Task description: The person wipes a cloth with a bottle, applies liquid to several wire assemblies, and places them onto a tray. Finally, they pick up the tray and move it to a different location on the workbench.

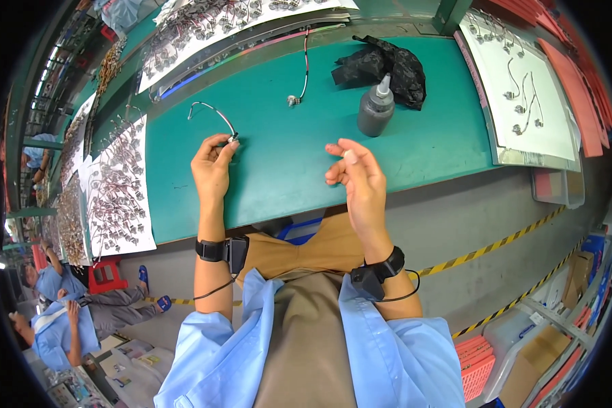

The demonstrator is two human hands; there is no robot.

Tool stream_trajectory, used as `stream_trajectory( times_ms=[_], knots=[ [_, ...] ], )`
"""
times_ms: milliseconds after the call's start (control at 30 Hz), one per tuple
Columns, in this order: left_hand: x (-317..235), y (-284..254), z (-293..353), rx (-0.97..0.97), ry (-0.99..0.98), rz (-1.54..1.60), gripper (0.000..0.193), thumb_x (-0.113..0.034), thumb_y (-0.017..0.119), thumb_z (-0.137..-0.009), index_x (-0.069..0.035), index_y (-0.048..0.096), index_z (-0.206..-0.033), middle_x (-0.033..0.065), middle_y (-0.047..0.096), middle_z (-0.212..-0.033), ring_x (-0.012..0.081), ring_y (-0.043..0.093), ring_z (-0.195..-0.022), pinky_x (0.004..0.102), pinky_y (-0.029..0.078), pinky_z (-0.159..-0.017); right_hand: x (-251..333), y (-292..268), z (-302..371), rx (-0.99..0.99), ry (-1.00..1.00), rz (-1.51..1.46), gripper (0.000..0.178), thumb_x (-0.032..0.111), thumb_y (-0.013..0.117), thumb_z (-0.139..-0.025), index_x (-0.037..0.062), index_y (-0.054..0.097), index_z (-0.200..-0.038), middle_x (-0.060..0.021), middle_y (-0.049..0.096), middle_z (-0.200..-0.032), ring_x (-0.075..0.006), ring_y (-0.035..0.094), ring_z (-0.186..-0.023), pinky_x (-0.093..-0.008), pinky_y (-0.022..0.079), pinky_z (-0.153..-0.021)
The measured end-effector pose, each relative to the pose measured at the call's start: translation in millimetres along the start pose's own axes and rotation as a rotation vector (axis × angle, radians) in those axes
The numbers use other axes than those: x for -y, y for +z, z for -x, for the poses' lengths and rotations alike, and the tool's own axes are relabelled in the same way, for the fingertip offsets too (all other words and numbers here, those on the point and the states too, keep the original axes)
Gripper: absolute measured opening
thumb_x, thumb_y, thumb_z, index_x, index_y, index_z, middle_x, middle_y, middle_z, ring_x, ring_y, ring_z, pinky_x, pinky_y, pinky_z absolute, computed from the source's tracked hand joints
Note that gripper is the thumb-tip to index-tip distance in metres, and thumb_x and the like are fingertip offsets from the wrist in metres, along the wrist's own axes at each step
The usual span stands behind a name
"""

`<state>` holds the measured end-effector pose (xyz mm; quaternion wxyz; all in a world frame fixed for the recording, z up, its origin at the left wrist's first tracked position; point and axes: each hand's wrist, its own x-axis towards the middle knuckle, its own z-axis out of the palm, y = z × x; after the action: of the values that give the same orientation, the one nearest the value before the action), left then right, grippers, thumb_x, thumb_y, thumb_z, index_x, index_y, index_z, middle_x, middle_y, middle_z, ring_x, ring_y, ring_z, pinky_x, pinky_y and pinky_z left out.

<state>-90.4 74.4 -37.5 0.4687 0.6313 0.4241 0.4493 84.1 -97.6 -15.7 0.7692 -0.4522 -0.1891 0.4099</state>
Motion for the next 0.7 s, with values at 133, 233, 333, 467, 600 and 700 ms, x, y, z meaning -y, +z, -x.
stream_trajectory(
  times_ms=[133,233,333,467,600,700],
  knots=[
    [3.2,-5.2,-8.6,-0.012,-0.061,0.150,0.012,0.003,0.066,-0.071,0.001,0.061,-0.082,0.0048,0.057,-0.090,0.0031,0.045,-0.056,0.0168,0.035,-0.049,-8.7,22.4,-5.8,0.005,-0.067,0.296,0.028,0.014,0.051,-0.087,-0.0010,0.048,-0.111,-0.0124,0.055,-0.105,-0.0111,0.051,-0.067,-0.0246,0.044,-0.060],
    [13.9,-9.7,-17.5,0.005,-0.079,0.145,0.013,0.005,0.065,-0.071,0.001,0.061,-0.083,0.0051,0.056,-0.091,0.0025,0.045,-0.056,0.0164,0.035,-0.049,-16.1,38.7,-37.8,-0.013,-0.144,0.503,0.027,0.008,0.054,-0.085,0.0004,0.049,-0.110,-0.0109,0.056,-0.103,-0.0102,0.051,-0.066,-0.0233,0.044,-0.057],
    [14.9,-15.8,-31.8,0.028,-0.063,0.061,0.015,0.006,0.064,-0.071,0.001,0.061,-0.084,0.0056,0.056,-0.092,0.0021,0.044,-0.057,0.0165,0.035,-0.049,-15.6,57.4,-84.7,-0.025,-0.258,0.652,0.027,0.004,0.056,-0.083,0.0020,0.051,-0.109,-0.0090,0.056,-0.100,-0.0092,0.051,-0.064,-0.0223,0.043,-0.054],
    [7.5,-26.6,-46.2,0.057,-0.037,0.010,0.017,0.007,0.063,-0.072,0.001,0.060,-0.087,0.0065,0.056,-0.093,0.0019,0.044,-0.058,0.0174,0.036,-0.050,-0.3,92.8,-132.7,0.016,-0.482,1.138,0.024,0.005,0.058,-0.081,0.0028,0.054,-0.105,-0.0075,0.057,-0.093,-0.0083,0.050,-0.060,-0.0221,0.041,-0.052],
    [-18.6,-41.1,-64.3,0.095,-0.208,0.144,0.015,0.005,0.062,-0.075,0.001,0.058,-0.089,0.0054,0.056,-0.093,0.0041,0.049,-0.062,0.0179,0.038,-0.053,22.0,129.7,-140.0,-0.004,-0.380,1.234,0.023,0.004,0.060,-0.079,0.0024,0.055,-0.101,-0.0072,0.057,-0.087,-0.0082,0.049,-0.058,-0.0225,0.040,-0.050],
    [-53.8,-36.4,-71.4,0.056,-0.451,0.307,0.017,0.007,0.062,-0.074,0.001,0.060,-0.089,0.0074,0.058,-0.095,0.0052,0.049,-0.063,0.0183,0.040,-0.055,38.2,141.4,-119.7,-0.021,-0.140,1.193,0.024,0.003,0.059,-0.079,0.0017,0.055,-0.102,-0.0063,0.058,-0.090,-0.0071,0.048,-0.059,-0.0226,0.040,-0.051]
  ],
)
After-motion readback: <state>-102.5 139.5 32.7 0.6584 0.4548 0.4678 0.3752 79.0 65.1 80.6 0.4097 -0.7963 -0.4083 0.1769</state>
